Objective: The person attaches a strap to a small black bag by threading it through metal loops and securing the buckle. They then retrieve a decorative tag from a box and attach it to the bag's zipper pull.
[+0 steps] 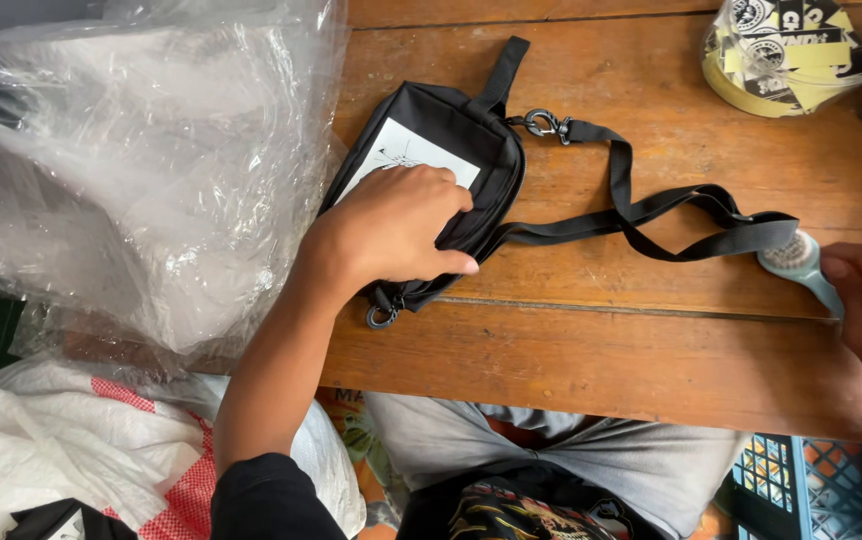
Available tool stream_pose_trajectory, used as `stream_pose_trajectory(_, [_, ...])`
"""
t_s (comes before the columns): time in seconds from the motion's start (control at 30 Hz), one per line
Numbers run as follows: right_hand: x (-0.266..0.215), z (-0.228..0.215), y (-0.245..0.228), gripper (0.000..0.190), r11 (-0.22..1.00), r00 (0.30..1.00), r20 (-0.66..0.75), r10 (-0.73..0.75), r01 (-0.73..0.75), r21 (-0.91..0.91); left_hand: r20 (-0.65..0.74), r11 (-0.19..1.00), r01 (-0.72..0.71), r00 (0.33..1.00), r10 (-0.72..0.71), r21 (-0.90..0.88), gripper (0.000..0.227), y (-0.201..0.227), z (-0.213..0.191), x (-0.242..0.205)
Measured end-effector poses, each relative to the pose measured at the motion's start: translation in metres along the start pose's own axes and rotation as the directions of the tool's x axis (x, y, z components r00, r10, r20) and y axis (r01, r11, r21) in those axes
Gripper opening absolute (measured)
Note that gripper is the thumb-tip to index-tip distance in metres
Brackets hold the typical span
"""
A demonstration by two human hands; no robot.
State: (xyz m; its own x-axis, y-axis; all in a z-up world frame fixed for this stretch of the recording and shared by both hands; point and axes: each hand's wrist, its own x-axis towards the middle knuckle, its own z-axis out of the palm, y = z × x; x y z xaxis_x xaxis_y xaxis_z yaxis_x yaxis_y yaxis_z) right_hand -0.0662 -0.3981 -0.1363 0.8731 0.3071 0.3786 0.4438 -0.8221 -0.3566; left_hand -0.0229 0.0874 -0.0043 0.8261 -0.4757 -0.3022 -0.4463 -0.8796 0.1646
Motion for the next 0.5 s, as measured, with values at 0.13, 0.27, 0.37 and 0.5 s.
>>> stream_pose_trajectory(0.13, [0.017, 0.004, -0.018, 0.031, 0.996, 0.997, -0.063, -0.042, 0.047, 0.073, -0.05, 0.997, 0.071, 0.996, -0.069, 0.032, 0.024, 0.003, -0.001, -0.004])
stream_pose_trajectory(0.27, [0.064, -0.026, -0.107, 0.035, 0.985, 0.984, -0.053, -0.17, 0.171, 0.02, -0.183, 0.992, 0.08, 0.981, -0.061, 0.099, 0.011, 0.011, 0.01, 0.001])
stream_pose_trajectory(0.37, [0.087, -0.016, -0.121, 0.076, 0.846, 0.962, 0.008, -0.272, 0.243, -0.474, -0.296, 0.991, 0.099, 0.953, -0.068, 0.089, 0.012, 0.014, 0.013, 0.004])
stream_pose_trajectory(0.5, [0.11, 0.0, -0.133, 0.066, 0.726, 0.952, 0.2, -0.232, 0.306, -0.615, -0.423, 0.987, 0.111, 0.905, -0.051, 0.119, 0.021, 0.006, 0.018, 0.008])
